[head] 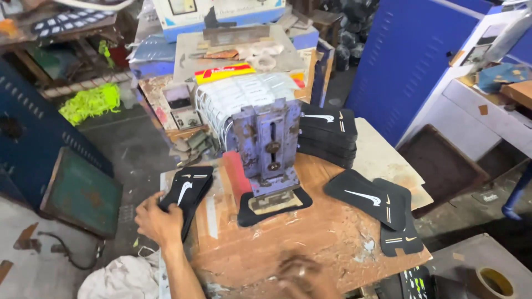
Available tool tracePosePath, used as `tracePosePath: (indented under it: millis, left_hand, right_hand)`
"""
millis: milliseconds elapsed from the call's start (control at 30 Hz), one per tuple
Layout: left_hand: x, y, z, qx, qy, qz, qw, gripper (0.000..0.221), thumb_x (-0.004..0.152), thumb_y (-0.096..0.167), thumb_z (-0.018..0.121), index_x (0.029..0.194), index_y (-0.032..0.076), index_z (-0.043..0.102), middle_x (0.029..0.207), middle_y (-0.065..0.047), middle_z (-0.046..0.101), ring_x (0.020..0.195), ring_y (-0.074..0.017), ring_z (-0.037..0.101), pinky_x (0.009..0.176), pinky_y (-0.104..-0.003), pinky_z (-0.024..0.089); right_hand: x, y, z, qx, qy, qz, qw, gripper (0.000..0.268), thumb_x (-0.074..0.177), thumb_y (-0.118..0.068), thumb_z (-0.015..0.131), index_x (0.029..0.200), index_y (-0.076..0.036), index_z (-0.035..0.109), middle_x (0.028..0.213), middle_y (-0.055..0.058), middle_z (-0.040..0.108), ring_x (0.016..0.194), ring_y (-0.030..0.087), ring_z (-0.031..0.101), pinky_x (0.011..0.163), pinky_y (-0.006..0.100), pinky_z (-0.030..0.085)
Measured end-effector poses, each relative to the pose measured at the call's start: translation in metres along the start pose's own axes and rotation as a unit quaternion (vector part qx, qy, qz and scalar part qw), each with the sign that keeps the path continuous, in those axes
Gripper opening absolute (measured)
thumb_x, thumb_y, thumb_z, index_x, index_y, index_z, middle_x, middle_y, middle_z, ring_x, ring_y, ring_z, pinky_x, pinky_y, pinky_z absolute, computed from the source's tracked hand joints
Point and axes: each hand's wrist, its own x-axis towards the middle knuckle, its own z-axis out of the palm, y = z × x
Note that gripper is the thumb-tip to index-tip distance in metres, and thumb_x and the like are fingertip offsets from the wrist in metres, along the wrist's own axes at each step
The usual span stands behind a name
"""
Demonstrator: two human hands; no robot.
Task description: Operating a manual heat press to apply logos onto fabric shoe components.
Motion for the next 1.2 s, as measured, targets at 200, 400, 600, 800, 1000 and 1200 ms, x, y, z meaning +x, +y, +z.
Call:
tracePosePath:
  millis: [200,400,600,800,1000,1200]
  left_hand:
    - [0.001,-0.010,0.019,0.076,-0.100,0.068,0.990,0.083,0.057,0.056,0.092,0.129,0.023,0.069,0.140,-0.021,0.053,0.137,-0.0431,0.040,0.109,-0.070,0.018]
    - [-0.004,-0.013,0.014,0.107,-0.157,-0.029,0.981,0.092,0.055,0.058,0.093,0.137,0.028,0.066,0.142,-0.016,0.057,0.140,-0.0458,0.041,0.119,-0.071,0.017]
    - [-0.003,-0.011,0.008,0.096,-0.173,-0.077,0.977,0.101,0.051,0.049,0.098,0.142,0.028,0.060,0.144,-0.019,0.052,0.141,-0.0487,0.034,0.111,-0.079,0.017]
    - [-0.002,-0.012,0.011,0.105,-0.193,-0.076,0.973,0.106,0.049,0.045,0.100,0.145,0.030,0.057,0.146,-0.016,0.049,0.142,-0.0474,0.031,0.111,-0.077,0.022]
    - [-0.001,-0.002,0.003,0.110,-0.214,-0.097,0.966,0.106,0.050,0.042,0.100,0.145,0.032,0.056,0.148,-0.013,0.048,0.142,-0.0442,0.031,0.110,-0.071,0.030]
    - [0.001,-0.003,0.007,0.128,-0.226,-0.108,0.960,0.108,0.051,0.041,0.102,0.147,0.033,0.054,0.148,-0.012,0.046,0.142,-0.0419,0.031,0.109,-0.069,0.032]
  right_hand:
    - [0.035,-0.027,-0.078,0.061,0.070,0.220,0.971,0.010,0.086,-0.015,0.073,0.090,-0.006,0.076,0.096,0.008,0.080,0.088,0.027,0.077,0.080,0.038,0.059]
    - [-0.009,-0.069,-0.159,-0.306,0.375,0.032,0.875,0.018,0.078,-0.016,0.080,0.094,-0.011,0.075,0.160,0.022,0.041,0.155,0.036,0.042,0.126,0.045,0.036]
    - [-0.051,-0.061,-0.171,-0.356,0.419,0.076,0.832,0.013,0.086,-0.014,0.079,0.093,-0.006,0.072,0.169,0.017,0.028,0.164,0.039,0.029,0.133,0.048,0.027]
    - [-0.026,-0.076,-0.173,-0.391,0.445,0.138,0.794,0.013,0.095,-0.012,0.078,0.091,-0.003,0.070,0.177,0.016,0.022,0.164,0.039,0.025,0.136,0.046,0.024]
    - [0.026,-0.084,-0.169,-0.373,0.377,0.090,0.843,0.010,0.084,-0.012,0.077,0.089,-0.005,0.071,0.168,0.033,0.020,0.163,0.049,0.016,0.136,0.055,0.026]
    - [0.042,-0.011,-0.174,-0.416,0.320,0.063,0.849,0.028,0.083,-0.014,0.081,0.107,-0.003,0.072,0.164,0.031,0.039,0.160,0.046,0.033,0.130,0.054,0.028]
